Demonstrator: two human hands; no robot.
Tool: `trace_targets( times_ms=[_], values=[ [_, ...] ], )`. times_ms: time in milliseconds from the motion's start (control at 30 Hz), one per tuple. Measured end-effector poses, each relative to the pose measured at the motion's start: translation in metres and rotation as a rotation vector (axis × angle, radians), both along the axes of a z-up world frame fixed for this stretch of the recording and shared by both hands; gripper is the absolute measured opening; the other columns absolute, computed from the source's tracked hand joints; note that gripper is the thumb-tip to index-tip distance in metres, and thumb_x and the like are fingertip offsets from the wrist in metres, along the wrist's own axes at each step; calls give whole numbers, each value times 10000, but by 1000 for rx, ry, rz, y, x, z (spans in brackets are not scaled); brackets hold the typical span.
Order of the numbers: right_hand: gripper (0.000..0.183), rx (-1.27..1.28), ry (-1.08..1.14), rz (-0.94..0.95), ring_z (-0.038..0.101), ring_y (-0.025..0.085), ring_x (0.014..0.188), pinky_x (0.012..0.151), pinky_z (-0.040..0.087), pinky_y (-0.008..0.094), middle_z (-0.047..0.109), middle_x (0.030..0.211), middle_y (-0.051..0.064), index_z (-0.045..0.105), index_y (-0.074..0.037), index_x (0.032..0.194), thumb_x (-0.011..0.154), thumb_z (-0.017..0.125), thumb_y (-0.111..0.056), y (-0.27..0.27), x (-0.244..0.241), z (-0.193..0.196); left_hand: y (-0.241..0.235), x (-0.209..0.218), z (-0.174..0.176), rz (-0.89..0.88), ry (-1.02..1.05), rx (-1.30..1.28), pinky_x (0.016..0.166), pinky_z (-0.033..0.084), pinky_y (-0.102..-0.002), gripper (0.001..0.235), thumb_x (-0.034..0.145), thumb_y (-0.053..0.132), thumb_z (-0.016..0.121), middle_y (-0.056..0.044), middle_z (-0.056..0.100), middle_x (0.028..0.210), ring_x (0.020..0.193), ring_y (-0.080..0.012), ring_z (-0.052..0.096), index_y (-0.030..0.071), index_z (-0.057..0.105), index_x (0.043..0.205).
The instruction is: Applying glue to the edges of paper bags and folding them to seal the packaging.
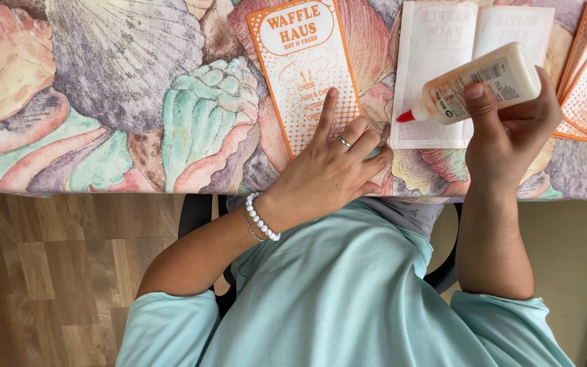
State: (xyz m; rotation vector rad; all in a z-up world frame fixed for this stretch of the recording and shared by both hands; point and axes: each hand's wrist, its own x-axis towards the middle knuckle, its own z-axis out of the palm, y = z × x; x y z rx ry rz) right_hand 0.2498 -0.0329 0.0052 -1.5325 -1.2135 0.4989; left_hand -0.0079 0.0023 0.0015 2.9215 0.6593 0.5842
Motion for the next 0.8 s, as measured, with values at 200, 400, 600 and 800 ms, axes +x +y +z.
trace_targets(
  times_ms=[200,400,600,800],
  values=[
    [357,48,-17,50,497,152,843,725,456,327,517,908,42,558,-8,1075,1096,824,-245,22,6,-2,-1,0,-3,2,-5,19,1207,238,-725,530,874,507,764,-85,555,1144,1211,-292,478,180,669,1281],
    [367,83,-67,117,492,177,894,754,439,339,489,1003,54,573,27,1152,1127,810,-252,45,13,-1,0,0,-2,14,-34,21,1212,251,-713,537,840,510,802,-67,533,1106,1184,-280,482,182,674,1246],
    [319,146,-61,231,559,228,962,831,476,369,592,1061,124,582,38,1244,1169,799,-182,75,15,5,-1,0,-2,22,-73,15,1210,251,-718,319,965,349,667,-78,546,1131,1172,-290,492,152,665,1215],
    [614,258,-186,84,436,207,827,772,398,380,430,906,93,393,-19,975,1159,977,33,105,62,-36,0,0,-2,27,-43,25,1215,242,-711,522,864,551,761,-41,557,1154,1185,-268,493,170,654,1205]
  ],
)
